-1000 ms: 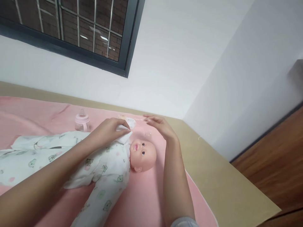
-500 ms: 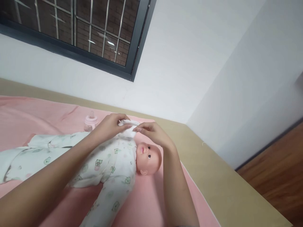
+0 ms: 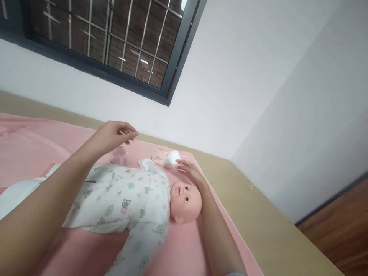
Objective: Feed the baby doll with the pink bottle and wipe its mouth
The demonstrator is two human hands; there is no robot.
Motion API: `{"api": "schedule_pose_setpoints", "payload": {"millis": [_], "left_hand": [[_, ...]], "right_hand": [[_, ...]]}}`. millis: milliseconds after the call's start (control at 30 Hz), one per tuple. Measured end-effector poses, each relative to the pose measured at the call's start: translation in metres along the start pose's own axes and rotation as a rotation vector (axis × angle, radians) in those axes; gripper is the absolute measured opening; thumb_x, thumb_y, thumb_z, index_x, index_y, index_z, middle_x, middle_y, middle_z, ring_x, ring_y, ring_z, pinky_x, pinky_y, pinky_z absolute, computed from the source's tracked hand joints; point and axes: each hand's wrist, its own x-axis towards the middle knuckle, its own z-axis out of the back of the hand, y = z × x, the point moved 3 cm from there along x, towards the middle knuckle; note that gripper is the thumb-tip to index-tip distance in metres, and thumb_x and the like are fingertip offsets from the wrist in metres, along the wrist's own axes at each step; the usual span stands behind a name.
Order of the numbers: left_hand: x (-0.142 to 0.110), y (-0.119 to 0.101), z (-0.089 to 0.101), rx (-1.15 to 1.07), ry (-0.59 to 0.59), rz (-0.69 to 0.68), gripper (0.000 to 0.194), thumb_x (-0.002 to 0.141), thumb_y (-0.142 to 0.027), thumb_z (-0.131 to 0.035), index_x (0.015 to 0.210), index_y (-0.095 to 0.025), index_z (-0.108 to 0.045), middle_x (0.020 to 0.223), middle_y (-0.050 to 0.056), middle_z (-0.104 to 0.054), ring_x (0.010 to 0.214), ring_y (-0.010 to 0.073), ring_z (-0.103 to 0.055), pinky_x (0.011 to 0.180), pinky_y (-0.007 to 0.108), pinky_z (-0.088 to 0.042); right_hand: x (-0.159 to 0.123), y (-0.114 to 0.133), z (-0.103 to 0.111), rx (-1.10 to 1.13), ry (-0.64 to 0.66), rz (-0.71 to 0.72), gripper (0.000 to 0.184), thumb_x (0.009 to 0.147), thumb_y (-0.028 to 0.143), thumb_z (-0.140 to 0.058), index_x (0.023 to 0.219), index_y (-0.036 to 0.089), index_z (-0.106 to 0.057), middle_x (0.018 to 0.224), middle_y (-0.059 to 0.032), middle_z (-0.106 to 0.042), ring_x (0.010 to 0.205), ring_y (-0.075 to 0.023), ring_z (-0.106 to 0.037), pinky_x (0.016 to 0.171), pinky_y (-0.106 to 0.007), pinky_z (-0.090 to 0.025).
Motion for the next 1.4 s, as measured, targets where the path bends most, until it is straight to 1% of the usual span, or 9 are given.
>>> {"api": "schedule_pose_setpoints", "payload": {"millis": [300,500,667,767,900,1033,1133,1233,1400], "left_hand": [[0.000,0.016,0.012,0.026,-0.011,0.040,0.042,0.078,-0.053,-0.063,0.095,-0.014,-0.063,0.091,0.003,-0.064,0.083,0.0221,-0.061,0.080,0.031,-0.042],[0.004,0.030,0.015,0.099,-0.032,0.056,0.035,0.082,-0.044,-0.058,0.100,-0.014,-0.061,0.101,0.005,-0.061,0.096,0.0241,-0.055,0.082,0.030,-0.039],[0.012,0.046,0.026,0.172,-0.103,0.105,0.041,0.081,-0.046,-0.057,0.107,-0.015,-0.058,0.106,0.006,-0.058,0.097,0.0247,-0.054,0.080,0.029,-0.039],[0.017,0.057,0.029,0.276,-0.018,0.158,0.051,0.080,-0.047,-0.058,0.120,-0.017,-0.051,0.115,0.009,-0.056,0.102,0.0269,-0.054,0.085,0.033,-0.039],[0.019,0.075,0.021,0.414,0.149,0.199,0.069,0.077,-0.046,-0.058,0.135,-0.014,-0.039,0.120,0.015,-0.054,0.102,0.0293,-0.056,0.090,0.040,-0.040],[0.021,0.095,0.007,0.431,0.167,0.141,0.077,0.069,-0.038,-0.059,0.139,-0.014,-0.036,0.115,0.016,-0.056,0.099,0.0313,-0.056,0.083,0.040,-0.044],[0.023,0.107,-0.002,0.378,0.265,0.110,0.082,0.065,-0.034,-0.058,0.140,-0.012,-0.033,0.114,0.015,-0.057,0.098,0.0309,-0.056,0.079,0.037,-0.045],[0.024,0.110,-0.009,0.377,0.332,0.081,0.070,0.067,-0.035,-0.057,0.131,-0.012,-0.039,0.103,0.010,-0.063,0.092,0.0284,-0.058,0.078,0.035,-0.044],[0.020,0.101,-0.017,0.363,0.220,0.061,0.040,0.064,-0.034,-0.053,0.101,-0.019,-0.048,0.078,-0.002,-0.061,0.073,0.0234,-0.059,0.064,0.031,-0.043]], "right_hand": [[0.022,-0.036,-0.011,0.167,0.118,-0.116,0.053,0.066,0.024,-0.078,0.115,0.017,-0.061,0.107,-0.0087,-0.071,0.096,-0.0159,-0.069,0.097,-0.033,-0.048],[0.015,-0.041,-0.007,0.173,0.119,-0.139,0.049,0.067,0.024,-0.077,0.112,0.015,-0.062,0.096,-0.0085,-0.073,0.097,-0.0167,-0.069,0.100,-0.033,-0.046],[0.010,-0.039,0.003,0.207,0.095,-0.128,0.051,0.062,0.023,-0.079,0.110,0.016,-0.063,0.104,-0.0079,-0.071,0.098,-0.0197,-0.069,0.101,-0.037,-0.046],[0.007,-0.037,0.009,0.224,0.053,-0.094,0.051,0.057,0.022,-0.082,0.105,0.017,-0.065,0.108,-0.0076,-0.069,0.099,-0.0215,-0.068,0.101,-0.039,-0.046],[0.004,-0.030,0.025,0.147,-0.090,0.103,0.038,0.061,0.030,-0.077,0.096,0.019,-0.067,0.110,-0.0074,-0.069,0.096,-0.0207,-0.068,0.096,-0.038,-0.048],[0.000,-0.023,0.050,-0.214,-0.456,0.305,0.028,0.072,0.040,-0.058,0.088,0.017,-0.065,0.101,-0.0090,-0.069,0.090,-0.0215,-0.066,0.085,-0.038,-0.050],[-0.003,-0.027,0.064,-0.358,-0.645,0.334,0.033,0.075,0.039,-0.048,0.095,0.016,-0.062,0.112,-0.0131,-0.065,0.108,-0.0250,-0.058,0.095,-0.042,-0.044],[-0.005,-0.040,0.068,-0.424,-0.687,0.306,0.043,0.073,0.039,-0.053,0.108,0.015,-0.059,0.126,-0.0159,-0.057,0.121,-0.0276,-0.049,0.103,-0.045,-0.038],[-0.005,-0.060,0.065,-0.506,-0.658,0.197,0.070,0.069,0.039,-0.060,0.132,0.014,-0.043,0.135,-0.0199,-0.046,0.120,-0.0295,-0.051,0.100,-0.045,-0.042]]}}
